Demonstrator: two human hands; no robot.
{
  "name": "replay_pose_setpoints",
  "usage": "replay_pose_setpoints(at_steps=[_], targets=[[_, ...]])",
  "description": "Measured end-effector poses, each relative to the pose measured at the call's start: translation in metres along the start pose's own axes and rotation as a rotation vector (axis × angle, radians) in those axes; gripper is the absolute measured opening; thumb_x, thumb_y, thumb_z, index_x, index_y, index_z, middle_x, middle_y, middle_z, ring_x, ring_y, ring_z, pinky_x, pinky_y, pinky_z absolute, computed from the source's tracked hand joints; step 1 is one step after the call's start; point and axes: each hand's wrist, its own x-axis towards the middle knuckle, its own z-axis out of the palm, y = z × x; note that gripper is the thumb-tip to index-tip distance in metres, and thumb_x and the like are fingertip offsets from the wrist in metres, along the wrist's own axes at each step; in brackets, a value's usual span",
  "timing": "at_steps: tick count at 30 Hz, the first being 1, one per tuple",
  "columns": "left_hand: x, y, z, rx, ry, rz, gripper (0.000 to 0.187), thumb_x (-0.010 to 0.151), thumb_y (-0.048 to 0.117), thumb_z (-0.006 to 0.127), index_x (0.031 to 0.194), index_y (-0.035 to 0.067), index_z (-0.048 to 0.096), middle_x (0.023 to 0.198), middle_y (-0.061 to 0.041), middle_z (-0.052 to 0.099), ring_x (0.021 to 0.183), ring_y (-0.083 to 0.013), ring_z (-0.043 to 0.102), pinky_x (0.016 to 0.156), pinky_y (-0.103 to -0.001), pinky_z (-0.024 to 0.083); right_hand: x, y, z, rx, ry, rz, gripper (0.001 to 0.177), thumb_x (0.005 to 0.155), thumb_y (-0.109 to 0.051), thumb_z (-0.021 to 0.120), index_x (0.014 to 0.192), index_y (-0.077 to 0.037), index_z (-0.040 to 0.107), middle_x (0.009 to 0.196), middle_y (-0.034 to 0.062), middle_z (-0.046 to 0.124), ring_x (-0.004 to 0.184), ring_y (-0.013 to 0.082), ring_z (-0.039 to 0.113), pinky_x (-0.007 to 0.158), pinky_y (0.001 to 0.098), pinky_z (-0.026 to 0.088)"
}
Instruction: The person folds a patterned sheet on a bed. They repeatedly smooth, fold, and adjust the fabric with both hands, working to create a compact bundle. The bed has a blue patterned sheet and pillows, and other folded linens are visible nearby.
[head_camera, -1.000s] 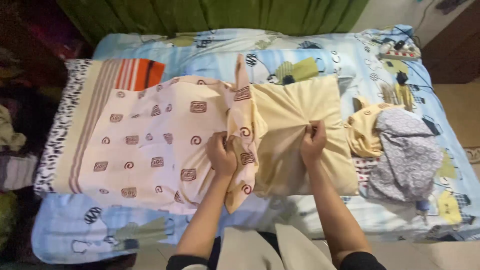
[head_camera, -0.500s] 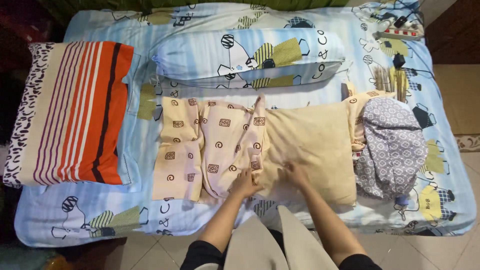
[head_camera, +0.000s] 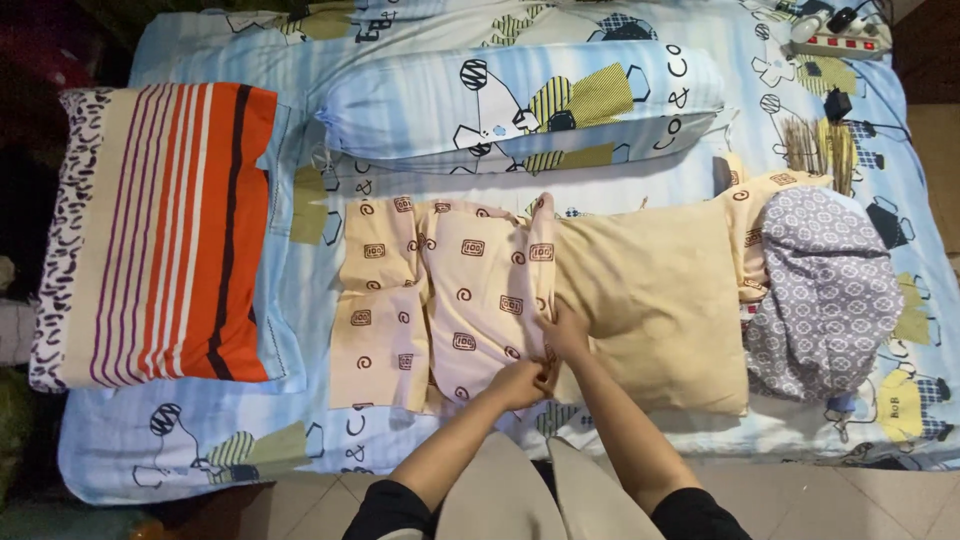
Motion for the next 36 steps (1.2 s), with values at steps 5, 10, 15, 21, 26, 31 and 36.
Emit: replay_pose_setpoints(at_steps=[5, 10, 15, 21, 26, 31, 36], targets=[[-0.012, -0.013, -0.054, -0.275, 0.111, 0.042, 0.030, 0.085, 0.021, 0.068, 0.111, 0.005, 0.068, 0.103, -0.025, 0.071, 0.104, -0.0467, 0.068, 0.087, -0.056, 0.052, 0.044, 0.099, 0.009, 0.214, 0.288, 0.203, 0.029, 0.097, -0.036, 0.068, 0.110, -0.013, 0.078, 0.098, 0.0142, 0.077, 0.100, 0.0326, 0.072, 0.085, 0.0437, 0.055], [0.011, -0.045, -0.057, -0.278, 0.127, -0.038, 0.030, 0.088, 0.021, 0.068, 0.115, 0.008, 0.068, 0.101, -0.018, 0.075, 0.095, -0.0358, 0.074, 0.082, -0.046, 0.057, 0.047, 0.116, 0.014, 0.338, 0.291, 0.368, 0.030, 0.088, -0.043, 0.078, 0.111, -0.024, 0.079, 0.095, 0.0037, 0.078, 0.083, 0.0244, 0.076, 0.073, 0.0360, 0.061], [0.043, -0.045, -0.016, -0.346, 0.110, -0.058, 0.076, 0.073, 0.047, 0.085, 0.133, 0.011, 0.056, 0.127, -0.024, 0.064, 0.121, -0.0441, 0.062, 0.103, -0.052, 0.050, 0.054, 0.115, 0.008, 0.628, 0.300, 0.301, 0.032, 0.088, -0.028, 0.083, 0.115, -0.012, 0.075, 0.107, 0.0153, 0.073, 0.086, 0.0289, 0.069, 0.062, 0.0375, 0.058], [0.074, -0.014, 0.018, -0.431, 0.144, -0.259, 0.077, 0.081, 0.065, 0.075, 0.135, 0.015, 0.055, 0.122, -0.017, 0.070, 0.121, -0.0386, 0.065, 0.102, -0.047, 0.052, 0.034, 0.099, -0.032, 0.792, 0.004, 0.256, 0.034, 0.096, -0.020, 0.075, 0.124, -0.002, 0.071, 0.116, 0.0215, 0.070, 0.104, 0.0319, 0.065, 0.091, 0.0451, 0.053], [0.074, 0.045, 0.030, -0.458, 0.351, -0.387, 0.064, 0.080, 0.063, 0.075, 0.120, 0.018, 0.056, 0.119, -0.018, 0.070, 0.119, -0.0392, 0.065, 0.100, -0.050, 0.053, 0.047, 0.118, -0.056, 0.796, -0.353, 0.345, 0.048, 0.102, -0.028, 0.067, 0.143, -0.007, 0.053, 0.107, 0.0050, 0.065, 0.100, 0.0233, 0.068, 0.099, 0.0491, 0.052], [0.077, 0.070, 0.051, -0.394, 0.568, -0.469, 0.043, 0.086, 0.046, 0.074, 0.113, 0.020, 0.054, 0.114, -0.017, 0.067, 0.114, -0.0397, 0.067, 0.095, -0.050, 0.054, 0.040, 0.108, -0.066, 0.724, -0.446, 0.254, 0.033, 0.102, -0.021, 0.065, 0.132, -0.005, 0.061, 0.091, 0.0002, 0.058, 0.089, 0.0183, 0.067, 0.097, 0.0472, 0.055], [0.060, 0.081, 0.055, -0.494, 0.711, -0.548, 0.014, 0.097, 0.027, 0.061, 0.105, 0.016, 0.062, 0.103, -0.016, 0.072, 0.108, -0.0387, 0.070, 0.091, -0.051, 0.056, 0.031, 0.095, -0.075, 0.650, -0.453, 0.220, 0.025, 0.102, -0.017, 0.063, 0.125, -0.010, 0.065, 0.095, -0.0004, 0.063, 0.086, 0.0166, 0.067, 0.090, 0.0422, 0.059]])
